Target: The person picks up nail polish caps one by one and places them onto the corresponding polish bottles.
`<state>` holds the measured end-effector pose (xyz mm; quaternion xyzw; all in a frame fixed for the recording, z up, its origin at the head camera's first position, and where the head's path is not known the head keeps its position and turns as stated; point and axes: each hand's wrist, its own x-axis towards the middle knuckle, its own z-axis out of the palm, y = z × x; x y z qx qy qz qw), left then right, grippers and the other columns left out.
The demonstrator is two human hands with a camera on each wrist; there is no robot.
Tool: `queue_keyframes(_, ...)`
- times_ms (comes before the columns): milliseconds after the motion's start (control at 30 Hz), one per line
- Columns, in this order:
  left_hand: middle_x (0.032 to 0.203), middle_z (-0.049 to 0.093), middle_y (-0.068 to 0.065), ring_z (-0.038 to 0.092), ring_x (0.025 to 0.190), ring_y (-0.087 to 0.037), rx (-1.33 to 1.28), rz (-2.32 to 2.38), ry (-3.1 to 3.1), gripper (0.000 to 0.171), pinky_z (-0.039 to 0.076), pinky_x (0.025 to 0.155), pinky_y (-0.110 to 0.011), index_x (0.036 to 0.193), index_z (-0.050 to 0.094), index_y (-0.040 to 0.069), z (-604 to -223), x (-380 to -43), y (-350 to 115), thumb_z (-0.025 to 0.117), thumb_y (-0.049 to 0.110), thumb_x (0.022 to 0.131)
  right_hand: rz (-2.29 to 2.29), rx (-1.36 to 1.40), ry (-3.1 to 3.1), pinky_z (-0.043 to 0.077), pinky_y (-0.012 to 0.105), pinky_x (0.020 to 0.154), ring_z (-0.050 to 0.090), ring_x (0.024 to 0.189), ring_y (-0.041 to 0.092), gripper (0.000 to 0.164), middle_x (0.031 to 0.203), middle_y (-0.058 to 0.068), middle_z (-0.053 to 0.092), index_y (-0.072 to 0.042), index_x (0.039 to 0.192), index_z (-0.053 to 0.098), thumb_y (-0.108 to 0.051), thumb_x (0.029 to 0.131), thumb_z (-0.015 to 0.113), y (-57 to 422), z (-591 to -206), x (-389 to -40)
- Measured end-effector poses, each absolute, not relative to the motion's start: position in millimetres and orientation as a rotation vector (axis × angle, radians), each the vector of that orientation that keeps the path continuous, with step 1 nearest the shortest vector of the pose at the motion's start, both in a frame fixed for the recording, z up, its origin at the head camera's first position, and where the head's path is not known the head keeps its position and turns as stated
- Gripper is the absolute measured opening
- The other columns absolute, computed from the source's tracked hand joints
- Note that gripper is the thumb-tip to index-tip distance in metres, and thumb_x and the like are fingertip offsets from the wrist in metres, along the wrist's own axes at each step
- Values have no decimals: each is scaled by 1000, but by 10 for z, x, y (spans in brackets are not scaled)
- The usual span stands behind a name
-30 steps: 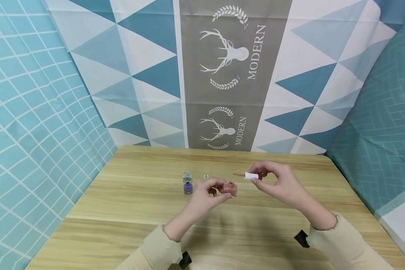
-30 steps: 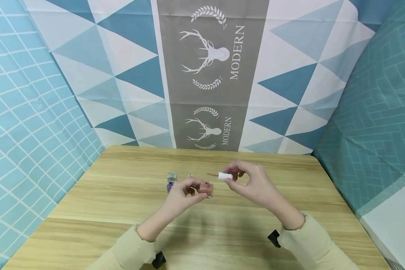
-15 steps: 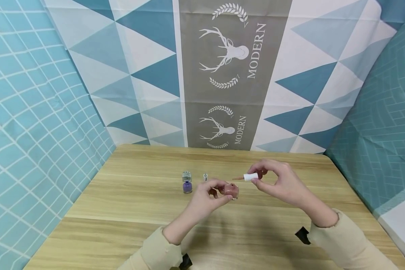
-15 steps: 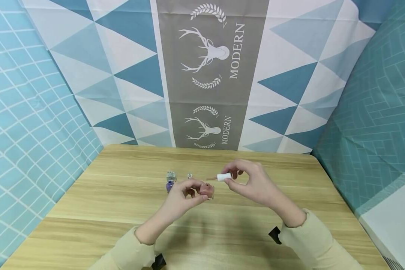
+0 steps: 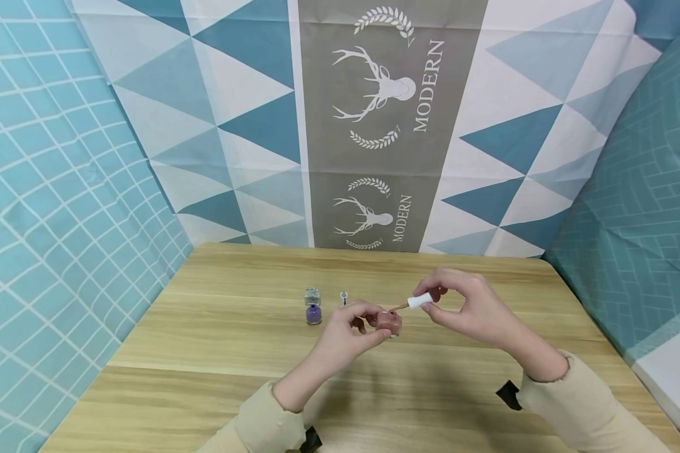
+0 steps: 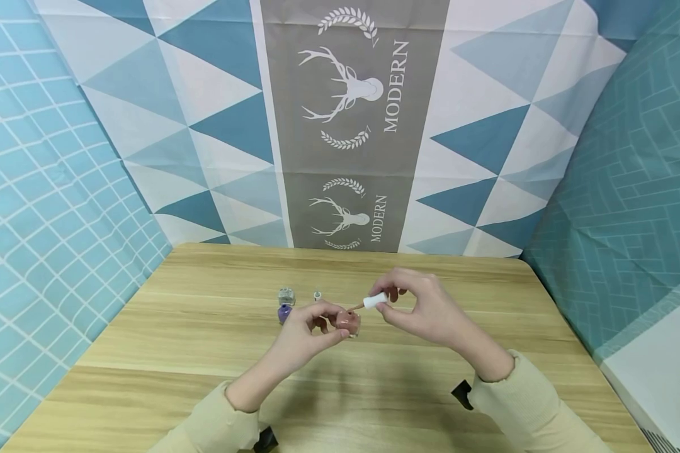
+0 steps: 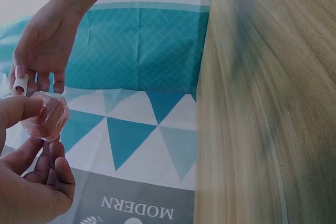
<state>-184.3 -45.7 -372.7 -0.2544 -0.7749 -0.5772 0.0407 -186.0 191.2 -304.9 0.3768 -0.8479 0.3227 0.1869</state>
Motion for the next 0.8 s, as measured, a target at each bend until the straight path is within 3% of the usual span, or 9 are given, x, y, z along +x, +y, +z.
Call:
queue_keyframes(533,90,65,5,54,78,-9,-768,-1764,-2392,23,49,67,-26,98,70,13,-3699,-1828,-453,77,14,77,893,1089,-2382,48,22,71,54,78,0,28,90,-18,62,-26,98,65,-7,80,73,1917,-3041,-1869)
queue_keyframes(800,89,65,3,55,80,-13,-782,-1766,-2389,21,48,68,-25,97,71,14,-3705,-1838,-443,77,16,78,886,1118,-2373,48,20,71,54,79,0,25,91,-18,61,-23,98,66,-7,81,72,1905,-3035,-1875)
